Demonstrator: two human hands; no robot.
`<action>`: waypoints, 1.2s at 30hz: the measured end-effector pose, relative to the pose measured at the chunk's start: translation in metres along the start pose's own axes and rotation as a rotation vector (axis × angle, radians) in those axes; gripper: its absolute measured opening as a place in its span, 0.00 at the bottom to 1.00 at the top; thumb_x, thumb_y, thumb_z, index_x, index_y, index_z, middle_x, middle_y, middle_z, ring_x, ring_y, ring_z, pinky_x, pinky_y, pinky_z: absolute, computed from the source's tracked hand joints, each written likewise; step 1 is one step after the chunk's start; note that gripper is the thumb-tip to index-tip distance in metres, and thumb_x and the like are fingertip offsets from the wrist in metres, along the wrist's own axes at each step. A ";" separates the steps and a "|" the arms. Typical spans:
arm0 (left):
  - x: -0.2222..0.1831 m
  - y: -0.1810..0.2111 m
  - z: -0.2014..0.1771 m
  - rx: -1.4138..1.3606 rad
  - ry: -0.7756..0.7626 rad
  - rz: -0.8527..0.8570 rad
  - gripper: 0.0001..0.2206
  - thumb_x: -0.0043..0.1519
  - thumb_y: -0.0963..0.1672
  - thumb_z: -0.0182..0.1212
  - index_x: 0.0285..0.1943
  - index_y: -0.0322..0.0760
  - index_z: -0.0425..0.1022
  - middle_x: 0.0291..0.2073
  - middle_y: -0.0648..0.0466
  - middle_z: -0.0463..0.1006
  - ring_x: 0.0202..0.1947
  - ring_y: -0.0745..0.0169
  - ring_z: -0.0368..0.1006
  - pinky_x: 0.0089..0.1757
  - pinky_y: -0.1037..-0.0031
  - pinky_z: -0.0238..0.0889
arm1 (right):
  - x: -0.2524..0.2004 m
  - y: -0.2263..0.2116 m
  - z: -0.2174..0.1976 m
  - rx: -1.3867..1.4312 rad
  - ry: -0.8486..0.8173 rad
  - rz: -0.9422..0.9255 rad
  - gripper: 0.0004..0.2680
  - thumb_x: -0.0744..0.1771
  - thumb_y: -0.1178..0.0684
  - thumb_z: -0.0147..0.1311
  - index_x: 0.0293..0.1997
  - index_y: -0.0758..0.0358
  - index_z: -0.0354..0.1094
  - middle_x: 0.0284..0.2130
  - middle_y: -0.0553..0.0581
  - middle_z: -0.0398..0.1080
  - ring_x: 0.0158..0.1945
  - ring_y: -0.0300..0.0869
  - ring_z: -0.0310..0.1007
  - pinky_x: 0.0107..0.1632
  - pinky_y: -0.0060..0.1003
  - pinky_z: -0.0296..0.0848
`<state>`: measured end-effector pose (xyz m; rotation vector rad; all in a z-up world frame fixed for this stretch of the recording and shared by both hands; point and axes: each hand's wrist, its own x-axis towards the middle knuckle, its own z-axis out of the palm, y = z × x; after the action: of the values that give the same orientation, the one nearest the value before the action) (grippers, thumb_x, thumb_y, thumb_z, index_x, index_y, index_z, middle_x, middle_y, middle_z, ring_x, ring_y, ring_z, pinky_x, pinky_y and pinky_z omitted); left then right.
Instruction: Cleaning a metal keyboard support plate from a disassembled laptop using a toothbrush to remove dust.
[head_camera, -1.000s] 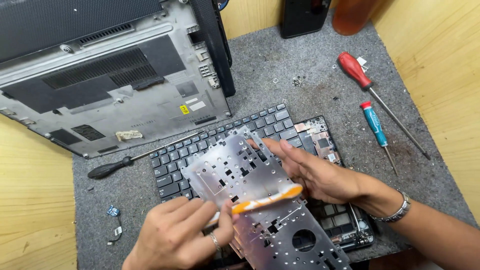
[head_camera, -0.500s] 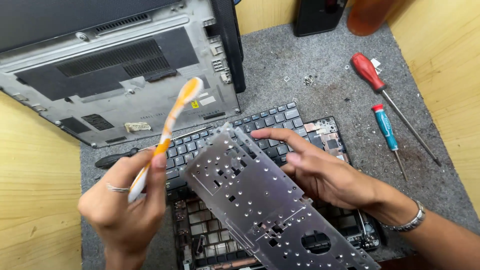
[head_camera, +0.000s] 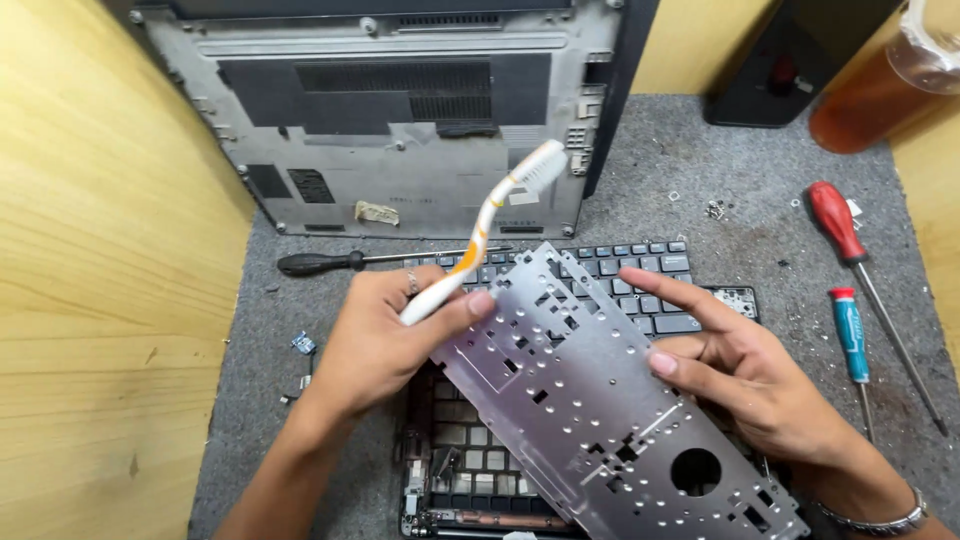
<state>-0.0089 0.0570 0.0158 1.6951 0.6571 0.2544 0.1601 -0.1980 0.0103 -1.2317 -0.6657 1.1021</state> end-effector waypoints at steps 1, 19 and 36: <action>0.000 -0.004 0.000 -0.029 -0.063 0.013 0.10 0.59 0.47 0.72 0.27 0.40 0.79 0.17 0.64 0.70 0.19 0.78 0.58 0.25 0.82 0.47 | 0.000 0.000 0.000 -0.016 0.037 0.014 0.26 0.67 0.57 0.53 0.76 0.59 0.52 0.21 0.53 0.75 0.21 0.35 0.74 0.23 0.25 0.71; -0.001 -0.005 -0.013 -0.391 0.079 0.292 0.09 0.63 0.45 0.65 0.31 0.38 0.75 0.22 0.66 0.68 0.24 0.78 0.58 0.28 0.83 0.49 | -0.006 0.004 -0.046 -0.497 0.236 0.165 0.11 0.61 0.62 0.61 0.44 0.75 0.83 0.20 0.75 0.91 0.20 0.53 0.79 0.29 0.43 0.74; -0.005 -0.011 -0.010 0.526 0.115 1.059 0.09 0.70 0.41 0.53 0.56 0.32 0.70 0.28 0.52 0.79 0.15 0.67 0.65 0.18 0.73 0.64 | -0.020 0.008 -0.056 -0.563 0.430 -0.015 0.10 0.72 0.48 0.46 0.39 0.63 0.65 0.26 0.60 0.81 0.32 0.38 0.76 0.35 0.30 0.60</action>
<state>-0.0212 0.0633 0.0082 2.4332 -0.1909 0.9891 0.2002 -0.2389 -0.0084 -1.8735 -0.6670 0.6106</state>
